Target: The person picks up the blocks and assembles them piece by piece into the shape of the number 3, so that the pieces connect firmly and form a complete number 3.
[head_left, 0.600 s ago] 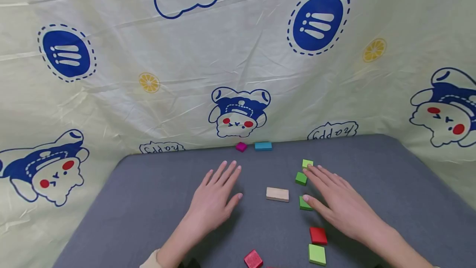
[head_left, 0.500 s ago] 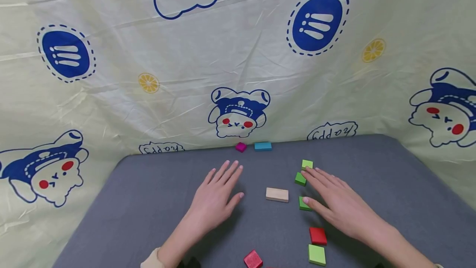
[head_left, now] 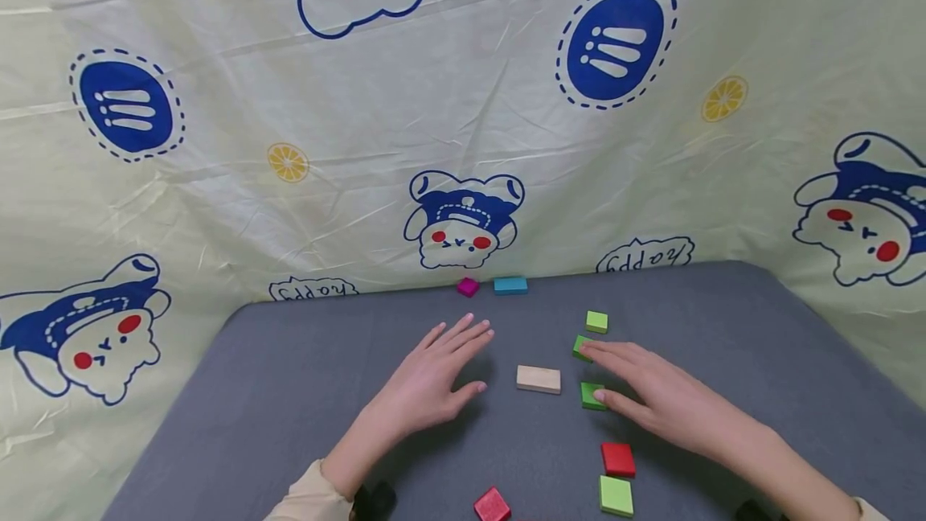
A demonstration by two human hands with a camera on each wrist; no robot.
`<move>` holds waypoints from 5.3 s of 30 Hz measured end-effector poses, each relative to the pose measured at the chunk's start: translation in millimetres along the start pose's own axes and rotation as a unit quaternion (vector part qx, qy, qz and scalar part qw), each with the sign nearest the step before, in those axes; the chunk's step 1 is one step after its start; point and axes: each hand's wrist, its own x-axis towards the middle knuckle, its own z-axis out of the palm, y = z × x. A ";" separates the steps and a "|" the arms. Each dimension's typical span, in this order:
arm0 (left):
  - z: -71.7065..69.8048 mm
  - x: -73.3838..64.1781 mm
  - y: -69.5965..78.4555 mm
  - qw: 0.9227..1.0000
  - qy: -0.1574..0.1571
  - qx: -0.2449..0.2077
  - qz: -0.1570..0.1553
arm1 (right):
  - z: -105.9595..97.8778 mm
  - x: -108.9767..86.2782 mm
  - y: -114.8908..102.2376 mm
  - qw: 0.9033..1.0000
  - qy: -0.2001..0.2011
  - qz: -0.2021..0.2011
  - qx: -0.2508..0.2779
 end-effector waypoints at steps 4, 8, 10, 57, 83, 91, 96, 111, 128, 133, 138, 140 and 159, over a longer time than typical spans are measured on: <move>2.4 7.1 -0.6 0.999 -0.011 -0.038 0.009 | 0.7 0.2 3.4 1.000 -0.007 -0.011 0.001; 4.5 15.5 -0.3 0.995 -0.028 -0.099 0.005 | 1.9 1.4 8.4 1.000 -0.009 -0.022 0.007; 5.3 19.5 -0.1 0.991 -0.039 -0.131 -0.003 | 2.4 2.2 10.8 0.999 -0.012 -0.025 0.015; 41.1 55.3 12.8 0.973 -0.085 -0.213 -0.033 | 2.6 7.4 24.8 0.989 -0.077 0.014 0.122; 25.4 12.5 -12.4 0.965 -0.046 -0.242 -0.092 | 9.0 5.1 20.7 0.996 -0.038 -0.017 0.074; 23.6 8.5 -14.8 0.968 -0.040 -0.229 -0.096 | 8.9 4.4 20.9 0.996 -0.051 -0.009 0.078; 24.4 9.0 -16.7 0.971 -0.043 -0.217 -0.095 | 9.1 4.7 21.4 0.996 -0.053 -0.013 0.077; 29.4 10.2 -25.4 0.958 -0.046 -0.257 -0.119 | 7.7 9.1 24.3 0.992 -0.091 -0.009 0.092; 33.7 10.9 -34.0 0.937 -0.049 -0.318 -0.137 | 9.4 15.5 32.4 0.983 -0.126 -0.007 0.133; 35.8 9.8 -37.0 0.932 -0.047 -0.333 -0.133 | 11.1 20.3 30.9 0.981 -0.136 -0.001 0.138; 38.3 9.6 -39.2 0.930 -0.040 -0.344 -0.127 | 13.6 29.1 26.7 0.983 -0.137 -0.009 0.124; 39.8 9.9 -39.8 0.929 -0.039 -0.346 -0.127 | 14.6 33.9 25.2 0.983 -0.136 -0.020 0.118; 39.0 11.5 -42.0 0.919 -0.051 -0.365 -0.140 | 27.7 72.6 8.9 0.979 -0.154 -0.033 0.128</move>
